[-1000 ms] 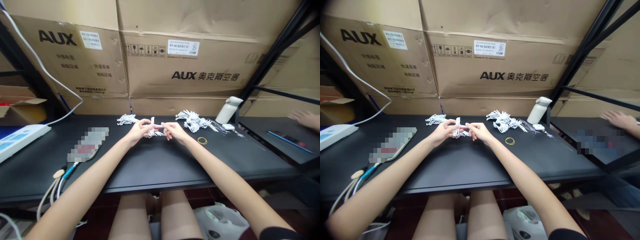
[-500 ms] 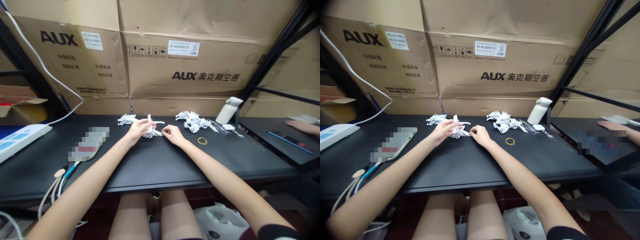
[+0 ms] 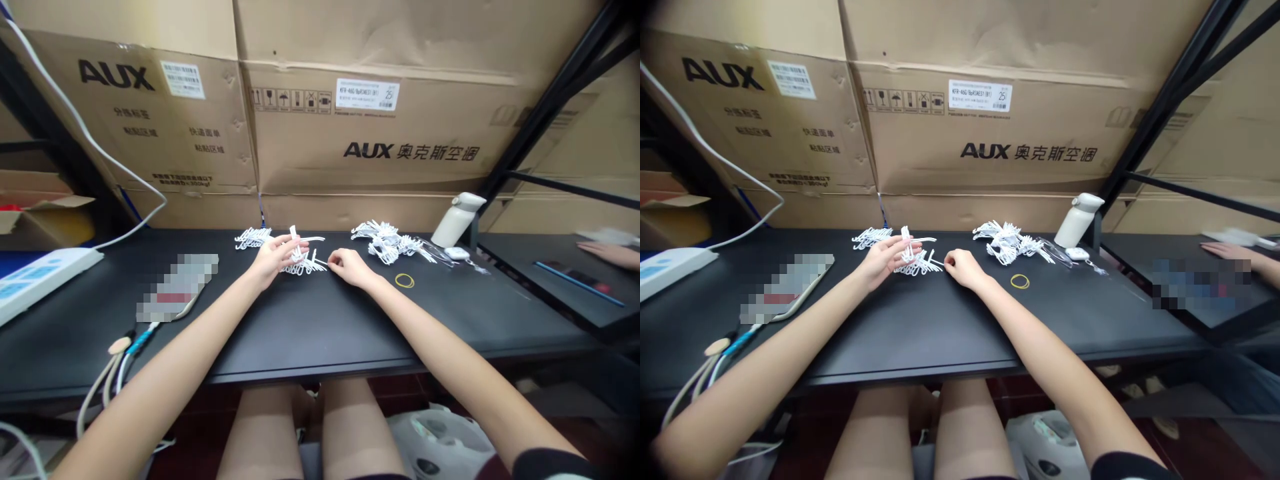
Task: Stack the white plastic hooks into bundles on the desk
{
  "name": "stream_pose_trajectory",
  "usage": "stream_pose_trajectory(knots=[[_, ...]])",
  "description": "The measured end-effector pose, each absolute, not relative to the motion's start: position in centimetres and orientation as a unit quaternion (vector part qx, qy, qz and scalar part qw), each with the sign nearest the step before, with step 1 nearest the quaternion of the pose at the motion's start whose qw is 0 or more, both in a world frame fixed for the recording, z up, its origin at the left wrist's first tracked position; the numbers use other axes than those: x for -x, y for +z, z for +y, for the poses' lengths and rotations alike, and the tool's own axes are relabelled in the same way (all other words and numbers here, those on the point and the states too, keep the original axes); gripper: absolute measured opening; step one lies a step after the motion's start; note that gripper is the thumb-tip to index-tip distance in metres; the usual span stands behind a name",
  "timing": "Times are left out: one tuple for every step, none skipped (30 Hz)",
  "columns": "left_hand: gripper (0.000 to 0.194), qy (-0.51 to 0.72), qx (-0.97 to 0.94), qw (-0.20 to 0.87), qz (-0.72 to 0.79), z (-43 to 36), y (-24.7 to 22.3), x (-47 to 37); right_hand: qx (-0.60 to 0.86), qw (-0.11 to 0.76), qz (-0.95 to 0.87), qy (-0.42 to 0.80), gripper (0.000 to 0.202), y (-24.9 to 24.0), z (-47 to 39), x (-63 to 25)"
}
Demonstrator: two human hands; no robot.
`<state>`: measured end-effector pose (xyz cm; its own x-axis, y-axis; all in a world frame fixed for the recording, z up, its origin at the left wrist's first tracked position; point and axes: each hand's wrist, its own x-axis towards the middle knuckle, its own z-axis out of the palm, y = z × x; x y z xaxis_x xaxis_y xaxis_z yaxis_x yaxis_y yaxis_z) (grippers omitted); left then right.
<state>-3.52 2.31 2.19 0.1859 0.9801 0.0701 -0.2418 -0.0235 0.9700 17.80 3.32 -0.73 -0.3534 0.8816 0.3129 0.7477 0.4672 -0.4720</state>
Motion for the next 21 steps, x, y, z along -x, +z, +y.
stream_pose_trajectory(knots=[[0.031,0.519,-0.494,0.588,0.375,2.3,2.2,3.6,0.508,0.257,-0.813,0.126,0.013,-0.4,3.3,-18.1],[0.031,0.519,-0.496,0.586,0.376,2.4,2.2,3.6,0.516,0.244,-0.811,0.129,0.014,-0.2,3.2,-18.4],[0.032,0.519,-0.497,0.585,0.377,2.4,2.3,3.7,0.524,0.233,-0.809,0.13,0.014,0.1,3.2,-18.8],[0.033,0.518,-0.499,0.584,0.377,2.4,2.3,3.7,0.532,0.222,-0.806,0.131,0.014,0.3,3.2,-19.1],[0.034,0.518,-0.5,0.583,0.377,2.4,2.3,3.7,0.542,0.216,-0.802,0.128,0.015,0.5,3.2,-19.5],[0.034,0.516,-0.501,0.584,0.375,2.3,2.3,3.7,0.554,0.215,-0.795,0.122,0.016,0.6,3.3,-19.8],[0.035,0.513,-0.504,0.586,0.373,2.3,2.3,3.6,0.567,0.217,-0.787,0.112,0.017,0.7,3.5,-20.1],[0.036,0.51,-0.507,0.587,0.372,2.3,2.3,3.6,0.579,0.225,-0.777,0.099,0.017,0.7,3.7,-20.4],[0.038,0.507,-0.51,0.588,0.37,2.3,2.2,3.5,0.589,0.243,-0.766,0.084,0.017,0.7,3.9,-20.6],[0.039,0.503,-0.515,0.589,0.368,2.2,2.2,3.5,0.592,0.273,-0.754,0.071,0.016,0.8,4.1,-20.7],[0.041,0.5,-0.52,0.587,0.368,2.2,2.2,3.5,0.587,0.315,-0.743,0.066,0.014,0.8,4.2,-20.7],[0.043,0.496,-0.526,0.583,0.37,2.2,2.1,3.5,0.572,0.364,-0.731,0.073,0.012,0.8,4.4,-20.7],[0.044,0.491,-0.536,0.578,0.372,2.2,2.1,3.5,0.549,0.415,-0.72,0.093,0.009,0.9,4.4,-20.6],[0.045,0.484,-0.547,0.57,0.376,2.1,2.0,3.5,0.519,0.46,-0.709,0.125,0.007,0.9,4.4,-20.5],[0.045,0.477,-0.56,0.562,0.38,2.1,2.0,3.5,0.488,0.492,-0.702,0.163,0.008,1.0,4.3,-20.3],[0.046,0.469,-0.571,0.553,0.385,2.1,2.0,3.6,0.459,0.513,-0.697,0.199,0.012,1.1,4.2,-20.2],[0.046,0.462,-0.581,0.546,0.389,2.1,2.0,3.6,0.436,0.525,-0.695,0.226,0.016,1.2,4.1,-20.0],[0.047,0.458,-0.587,0.54,0.392,2.1,2.0,3.6,0.42,0.53,-0.696,0.241,0.02,1.3,4.0,-19.9],[0.048,0.455,-0.592,0.536,0.395,2.1,2.0,3.6,0.408,0.53,-0.701,0.247,0.022,1.4,3.9,-19.8],[0.048,0.452,-0.595,0.532,0.399,2.1,2.0,3.6,0.4,0.527,-0.708,0.246,0.024,1.4,3.8,-19.8],[0.048,0.449,-0.598,0.529,0.401,2.0,2.0,3.6,0.394,0.52,-0.719,0.241,0.025,1.5,3.7,-19.8]])
